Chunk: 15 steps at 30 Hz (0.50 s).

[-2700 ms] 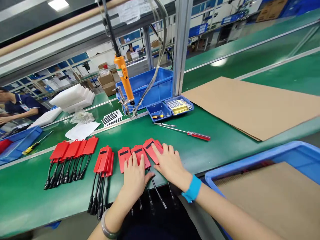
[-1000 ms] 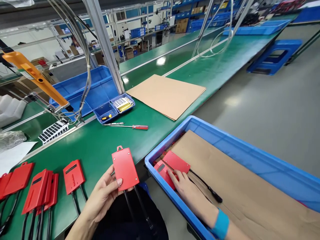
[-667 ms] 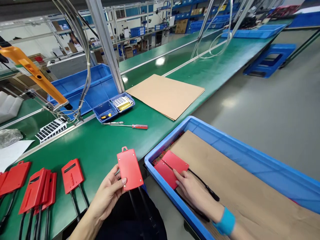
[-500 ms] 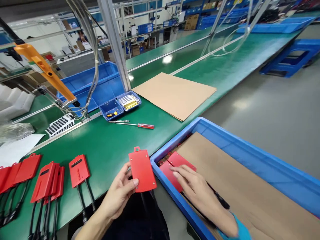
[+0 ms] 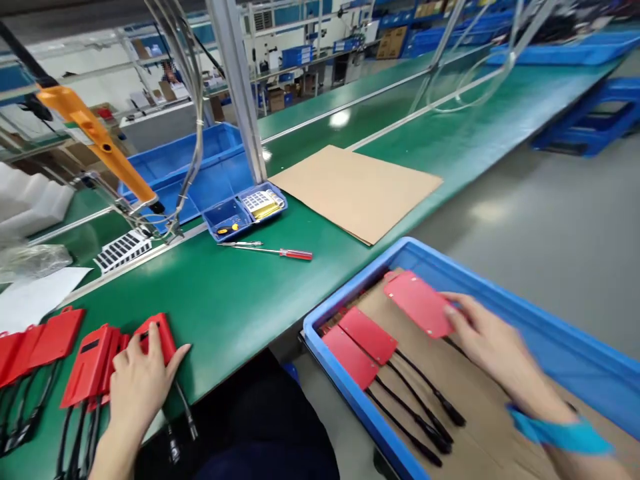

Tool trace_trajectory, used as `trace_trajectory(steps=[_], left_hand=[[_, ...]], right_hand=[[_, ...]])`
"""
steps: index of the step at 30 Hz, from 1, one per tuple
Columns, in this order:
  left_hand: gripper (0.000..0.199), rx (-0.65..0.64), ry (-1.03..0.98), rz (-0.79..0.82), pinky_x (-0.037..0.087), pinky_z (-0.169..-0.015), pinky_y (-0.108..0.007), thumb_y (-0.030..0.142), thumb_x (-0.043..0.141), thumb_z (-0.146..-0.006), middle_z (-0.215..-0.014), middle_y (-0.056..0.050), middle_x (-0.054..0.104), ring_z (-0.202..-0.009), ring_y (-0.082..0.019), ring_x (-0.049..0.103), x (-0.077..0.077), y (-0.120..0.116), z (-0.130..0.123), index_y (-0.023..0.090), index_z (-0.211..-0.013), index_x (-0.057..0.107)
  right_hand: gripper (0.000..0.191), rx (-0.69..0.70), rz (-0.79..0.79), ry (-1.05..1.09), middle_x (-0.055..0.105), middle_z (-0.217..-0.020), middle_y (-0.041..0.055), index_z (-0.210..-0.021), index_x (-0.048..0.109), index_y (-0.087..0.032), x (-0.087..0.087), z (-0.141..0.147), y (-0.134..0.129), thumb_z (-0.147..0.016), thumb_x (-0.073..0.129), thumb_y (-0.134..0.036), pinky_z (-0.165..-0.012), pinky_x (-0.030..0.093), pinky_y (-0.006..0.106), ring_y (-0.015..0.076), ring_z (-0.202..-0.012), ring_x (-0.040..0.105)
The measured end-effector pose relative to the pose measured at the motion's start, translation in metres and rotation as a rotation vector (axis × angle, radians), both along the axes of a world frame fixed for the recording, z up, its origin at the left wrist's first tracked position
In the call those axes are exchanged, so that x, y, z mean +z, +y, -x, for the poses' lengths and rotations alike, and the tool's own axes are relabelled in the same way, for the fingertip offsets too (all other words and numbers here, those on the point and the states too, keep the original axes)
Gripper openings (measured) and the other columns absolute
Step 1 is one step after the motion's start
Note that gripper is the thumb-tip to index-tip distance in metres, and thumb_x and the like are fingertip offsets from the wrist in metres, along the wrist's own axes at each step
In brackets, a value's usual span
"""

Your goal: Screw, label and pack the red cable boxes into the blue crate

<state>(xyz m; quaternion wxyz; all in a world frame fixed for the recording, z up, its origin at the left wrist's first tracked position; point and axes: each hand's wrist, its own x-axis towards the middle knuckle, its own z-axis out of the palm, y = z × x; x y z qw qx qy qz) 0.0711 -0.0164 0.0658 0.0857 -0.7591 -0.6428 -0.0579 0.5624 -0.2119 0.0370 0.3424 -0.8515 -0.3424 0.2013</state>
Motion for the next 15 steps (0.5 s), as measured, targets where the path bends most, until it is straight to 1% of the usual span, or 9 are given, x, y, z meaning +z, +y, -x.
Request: trace_trajectory(steps=[2,4,6,8,10,11,12,14,15], left_hand=[[0.067,-0.067,0.002,-0.025,0.042,-0.08,-0.065,0.05,0.045,-0.089,-0.135,-0.036,0.034,-0.111,-0.05,0.044,-0.006,0.003,0.01,0.004,-0.138,0.043],[0.058,-0.109,-0.102,0.024,0.037,-0.09,-0.065,0.041,0.045,-0.089,-0.138,-0.031,0.033,-0.117,-0.047,0.042,-0.002,0.005,0.011,0.008,-0.137,0.046],[0.056,-0.12,-0.363,0.138,0.037,-0.098,-0.059,0.036,0.048,-0.086,-0.14,-0.023,0.037,-0.121,-0.041,0.043,0.008,0.005,0.001,0.015,-0.137,0.046],[0.061,-0.127,-0.788,0.327,0.042,-0.099,-0.048,0.035,0.054,-0.082,-0.14,-0.014,0.042,-0.121,-0.033,0.047,0.021,-0.001,-0.018,0.022,-0.139,0.042],[0.064,-0.098,-1.244,0.572,0.047,-0.095,-0.041,0.036,0.056,-0.081,-0.137,-0.009,0.049,-0.118,-0.029,0.052,0.033,-0.014,-0.046,0.026,-0.142,0.037],[0.065,-0.056,-1.418,0.682,0.049,-0.093,-0.04,0.037,0.056,-0.082,-0.134,-0.008,0.053,-0.116,-0.029,0.055,0.037,-0.023,-0.062,0.026,-0.142,0.035],[0.066,-0.02,-1.535,0.765,0.049,-0.093,-0.041,0.039,0.056,-0.083,-0.131,-0.009,0.056,-0.113,-0.03,0.057,0.042,-0.033,-0.078,0.025,-0.143,0.034],[0.068,-0.08,-1.606,0.867,0.048,-0.095,-0.041,0.041,0.06,-0.083,-0.129,-0.009,0.057,-0.113,-0.031,0.057,0.049,-0.051,-0.104,0.022,-0.143,0.035],[0.068,-0.169,-1.578,0.898,0.047,-0.097,-0.041,0.041,0.061,-0.083,-0.131,-0.01,0.056,-0.115,-0.031,0.056,0.053,-0.058,-0.111,0.021,-0.143,0.036]], right_hand=[[0.035,0.029,0.04,-0.062,0.066,-0.103,0.0148,-0.096,0.061,-0.022,-0.012,0.004,0.005,-0.078,0.046,-0.049,-0.094,0.043,0.054,0.0393,-0.101,0.058],[0.039,0.05,0.043,-0.057,0.065,-0.103,0.0159,-0.096,0.063,-0.018,-0.017,0.018,0.014,-0.078,0.044,-0.046,-0.095,0.042,0.053,0.0375,-0.102,0.058],[0.042,0.032,0.022,-0.096,0.063,-0.106,0.0176,-0.1,0.062,-0.015,-0.01,0.04,0.023,-0.08,0.043,-0.046,-0.095,0.041,0.055,0.0374,-0.103,0.056],[0.042,0.069,-0.034,-0.036,0.061,-0.111,0.0149,-0.105,0.061,-0.016,0.01,0.071,0.032,-0.086,0.043,-0.049,-0.095,0.043,0.05,0.0327,-0.104,0.056],[0.038,0.303,-0.104,0.391,0.062,-0.111,0.0111,-0.111,0.06,-0.019,0.036,0.113,0.041,-0.09,0.049,-0.05,-0.097,0.043,0.043,0.0272,-0.105,0.057],[0.041,0.473,-0.11,0.638,0.06,-0.117,0.0109,-0.121,0.056,-0.02,0.048,0.137,0.046,-0.092,0.05,-0.05,-0.098,0.043,0.042,0.0257,-0.11,0.055],[0.049,0.557,-0.154,0.859,0.058,-0.121,0.0111,-0.129,0.049,-0.022,0.058,0.16,0.051,-0.091,0.053,-0.051,-0.095,0.046,0.042,0.0253,-0.112,0.055],[0.058,0.6,-0.185,1.204,0.057,-0.119,0.009,-0.139,0.038,-0.026,0.07,0.199,0.06,-0.09,0.057,-0.051,-0.092,0.048,0.04,0.0219,-0.106,0.058],[0.058,0.609,-0.214,1.288,0.06,-0.11,0.0077,-0.139,0.039,-0.026,0.073,0.212,0.063,-0.09,0.057,-0.051,-0.082,0.052,0.036,0.0191,-0.094,0.062]])
